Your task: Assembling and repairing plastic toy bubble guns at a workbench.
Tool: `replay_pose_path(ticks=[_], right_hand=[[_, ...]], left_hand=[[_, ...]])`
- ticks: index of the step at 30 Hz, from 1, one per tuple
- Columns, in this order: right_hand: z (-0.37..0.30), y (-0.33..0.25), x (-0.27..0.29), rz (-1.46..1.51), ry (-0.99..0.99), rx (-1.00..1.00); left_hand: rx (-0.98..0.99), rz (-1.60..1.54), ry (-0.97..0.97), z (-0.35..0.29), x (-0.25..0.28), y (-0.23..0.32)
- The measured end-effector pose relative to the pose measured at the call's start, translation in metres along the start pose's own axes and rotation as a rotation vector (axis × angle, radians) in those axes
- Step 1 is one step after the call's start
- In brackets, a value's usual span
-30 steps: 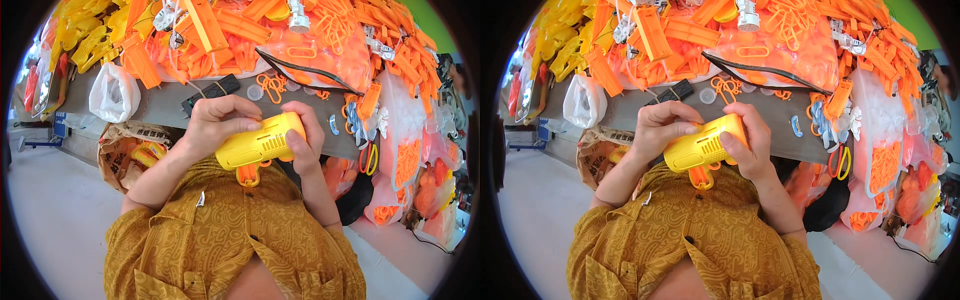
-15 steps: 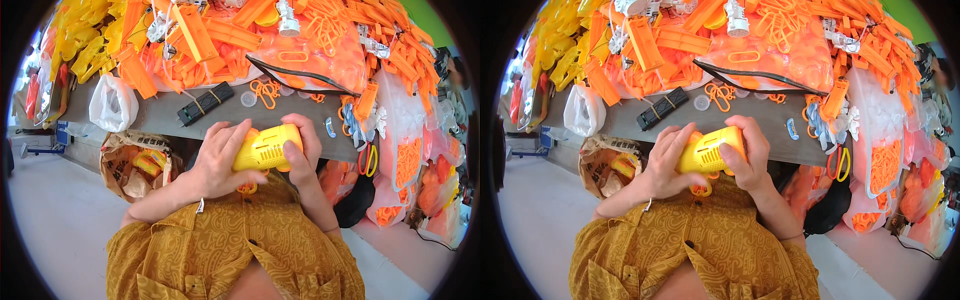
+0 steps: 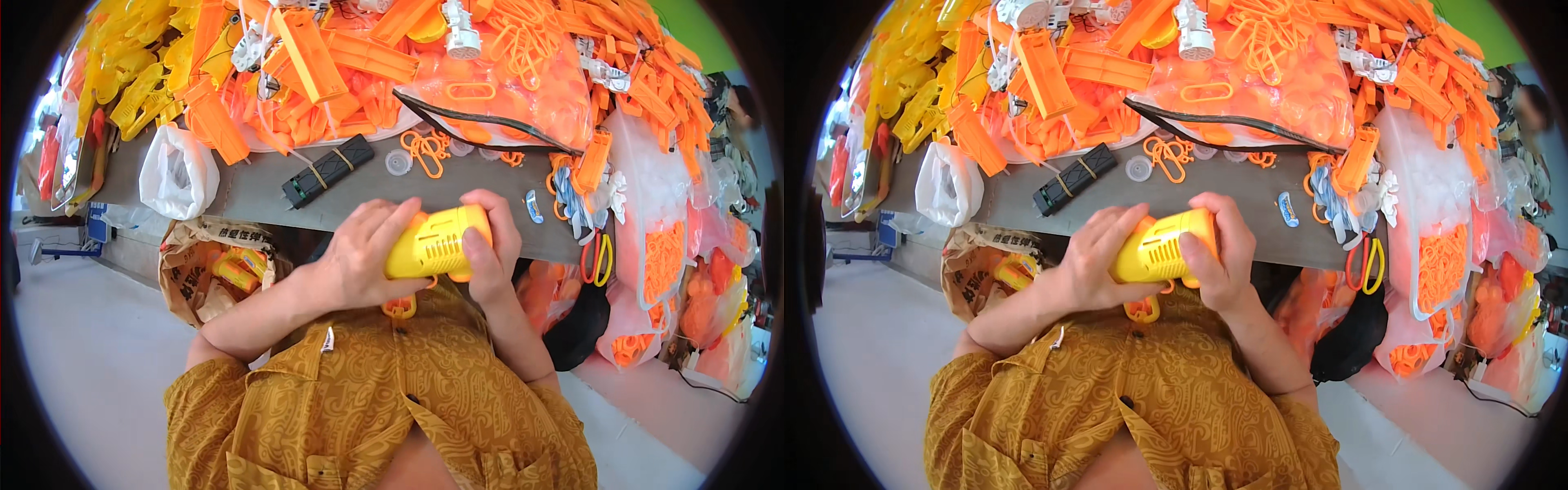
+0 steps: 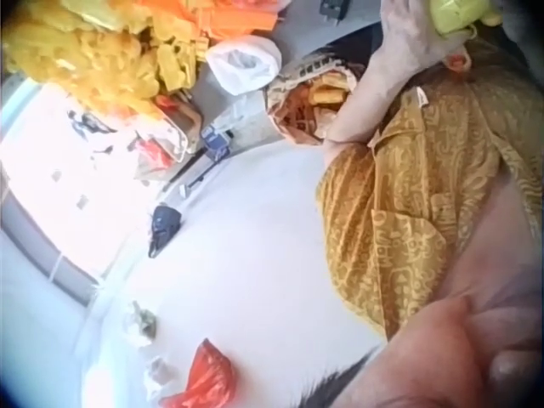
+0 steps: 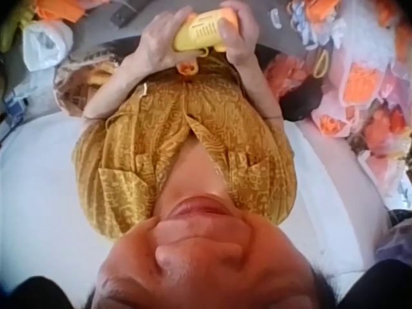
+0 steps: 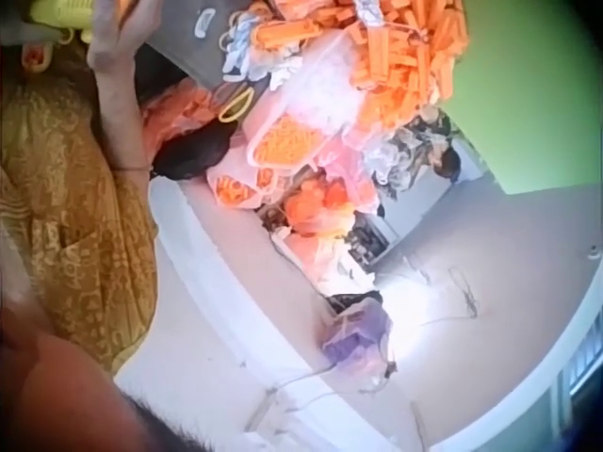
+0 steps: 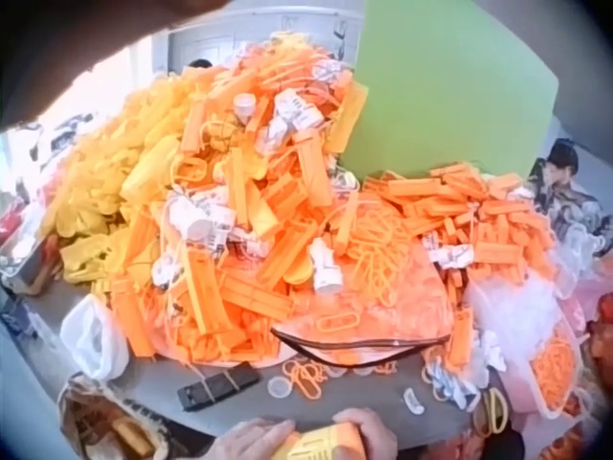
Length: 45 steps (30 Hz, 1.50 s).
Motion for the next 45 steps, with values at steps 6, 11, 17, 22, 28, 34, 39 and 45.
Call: replay_pose_path(ticks=[6,11,17,22,28,34,39,45], right_hand=[[0.015,-0.004,0.025,-0.029,0.211,-0.002],[0.017,-0.001,0.017,0.004,0.273,0.011],[0.003,0.002,0.010,0.127,0.147,-0.055],[-0.007,-0.015,0.000,0.319,-0.032,-0.102],[-0.006,-0.009,-0.021,0.241,0.040,-0.158],[0.005,-0.003,-0.019,0.201,0.079,-0.090],[0.000,0.010,-0.010,0.219,0.159,-0.122],[-0.007,0.016,-0.007,0.259,0.162,-0.118]], left_hand=[[0.249,-0.432,-0.085,0.022,0.023,-0.010],[0.340,-0.699,-0.150,0.020,0.021,-0.009],[0.486,-0.873,-0.200,0.014,0.026,-0.007],[0.315,-0.727,-0.177,0.006,0.040,-0.014],[0.561,-0.898,-0.167,-0.005,0.055,-0.014],[0.435,-0.336,0.359,-0.001,0.138,-0.041],[0.541,0.260,0.688,0.001,0.219,-0.104],[0.721,0.214,0.799,-0.003,0.287,-0.174]])
Point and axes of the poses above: each hand's wrist, its own z-axis towards the middle knuckle, its own x-axis out of the back of the hand, y = z × x, the point moved 1 cm from there along z, towards the middle knuckle, and after that the axes turned 15 degrees about x, right-handed, at the moved point
